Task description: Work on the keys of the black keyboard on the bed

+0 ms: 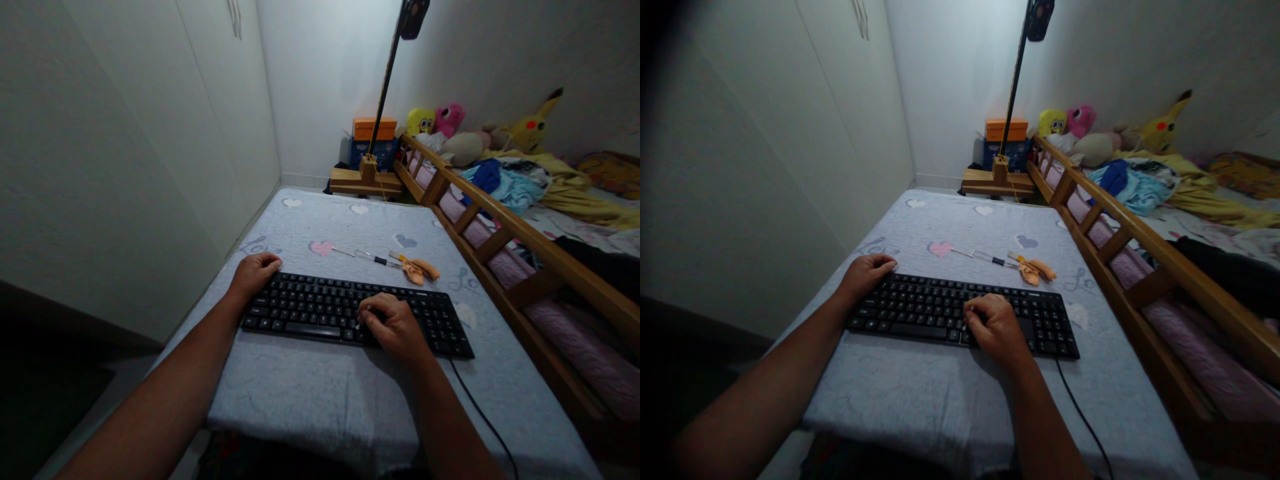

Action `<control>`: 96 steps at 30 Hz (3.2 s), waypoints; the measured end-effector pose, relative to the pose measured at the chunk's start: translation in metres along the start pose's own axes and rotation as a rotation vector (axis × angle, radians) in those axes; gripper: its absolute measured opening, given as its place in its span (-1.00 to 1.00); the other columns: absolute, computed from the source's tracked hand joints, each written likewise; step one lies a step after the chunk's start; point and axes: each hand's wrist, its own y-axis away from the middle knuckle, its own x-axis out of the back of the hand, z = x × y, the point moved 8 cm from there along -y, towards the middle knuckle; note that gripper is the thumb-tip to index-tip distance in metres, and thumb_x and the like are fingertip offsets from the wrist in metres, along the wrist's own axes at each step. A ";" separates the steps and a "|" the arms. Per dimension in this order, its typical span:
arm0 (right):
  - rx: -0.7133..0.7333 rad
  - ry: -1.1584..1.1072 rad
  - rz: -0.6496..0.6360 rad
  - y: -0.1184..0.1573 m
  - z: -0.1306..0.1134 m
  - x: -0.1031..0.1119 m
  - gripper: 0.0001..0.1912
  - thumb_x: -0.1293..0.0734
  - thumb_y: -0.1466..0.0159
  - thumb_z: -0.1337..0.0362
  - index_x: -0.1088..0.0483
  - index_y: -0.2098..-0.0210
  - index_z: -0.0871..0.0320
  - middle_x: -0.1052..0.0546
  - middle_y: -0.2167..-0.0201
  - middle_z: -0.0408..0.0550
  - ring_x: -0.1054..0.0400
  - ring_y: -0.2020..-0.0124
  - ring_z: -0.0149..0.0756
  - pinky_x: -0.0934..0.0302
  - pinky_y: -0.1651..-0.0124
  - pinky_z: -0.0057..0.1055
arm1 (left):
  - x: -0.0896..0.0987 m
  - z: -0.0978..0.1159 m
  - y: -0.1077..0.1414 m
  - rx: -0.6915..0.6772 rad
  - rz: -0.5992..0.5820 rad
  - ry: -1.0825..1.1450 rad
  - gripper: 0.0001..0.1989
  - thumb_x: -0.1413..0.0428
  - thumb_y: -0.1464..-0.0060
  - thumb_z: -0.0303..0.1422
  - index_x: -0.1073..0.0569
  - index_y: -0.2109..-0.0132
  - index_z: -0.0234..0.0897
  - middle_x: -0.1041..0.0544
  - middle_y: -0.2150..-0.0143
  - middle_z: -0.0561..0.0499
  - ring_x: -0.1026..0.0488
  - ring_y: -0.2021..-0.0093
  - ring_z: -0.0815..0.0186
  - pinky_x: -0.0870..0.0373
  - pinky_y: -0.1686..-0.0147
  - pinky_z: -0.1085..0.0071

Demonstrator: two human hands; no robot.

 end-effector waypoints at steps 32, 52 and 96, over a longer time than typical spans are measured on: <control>0.001 -0.026 -0.015 0.001 -0.003 -0.002 -0.87 -0.29 -0.23 0.37 -0.50 0.37 0.10 -0.56 0.43 -0.09 -0.41 0.33 -0.25 -0.22 0.17 -0.29 | 0.001 0.001 0.001 0.003 0.010 -0.007 -0.69 -0.12 0.04 -0.11 -0.59 0.35 -0.25 -0.62 0.40 0.01 -0.51 0.35 0.22 -0.37 0.28 0.37; 0.020 -0.057 -0.057 0.000 -0.008 -0.009 -0.85 -0.29 -0.27 0.36 -0.51 0.35 0.09 -0.56 0.41 -0.08 -0.41 0.30 -0.25 -0.22 0.16 -0.28 | 0.001 0.002 0.001 0.001 0.011 -0.022 -0.70 -0.11 0.03 -0.11 -0.59 0.36 -0.24 -0.62 0.40 0.00 -0.52 0.34 0.20 -0.38 0.25 0.34; 0.025 -0.054 -0.033 0.000 -0.004 -0.011 -0.84 -0.29 -0.28 0.38 -0.52 0.32 0.10 -0.56 0.38 -0.08 -0.41 0.29 -0.25 -0.19 0.13 -0.29 | 0.000 -0.002 -0.001 -0.020 -0.001 -0.033 -0.67 -0.10 0.00 -0.11 -0.59 0.32 -0.27 -0.62 0.38 0.00 -0.50 0.34 0.22 -0.35 0.27 0.37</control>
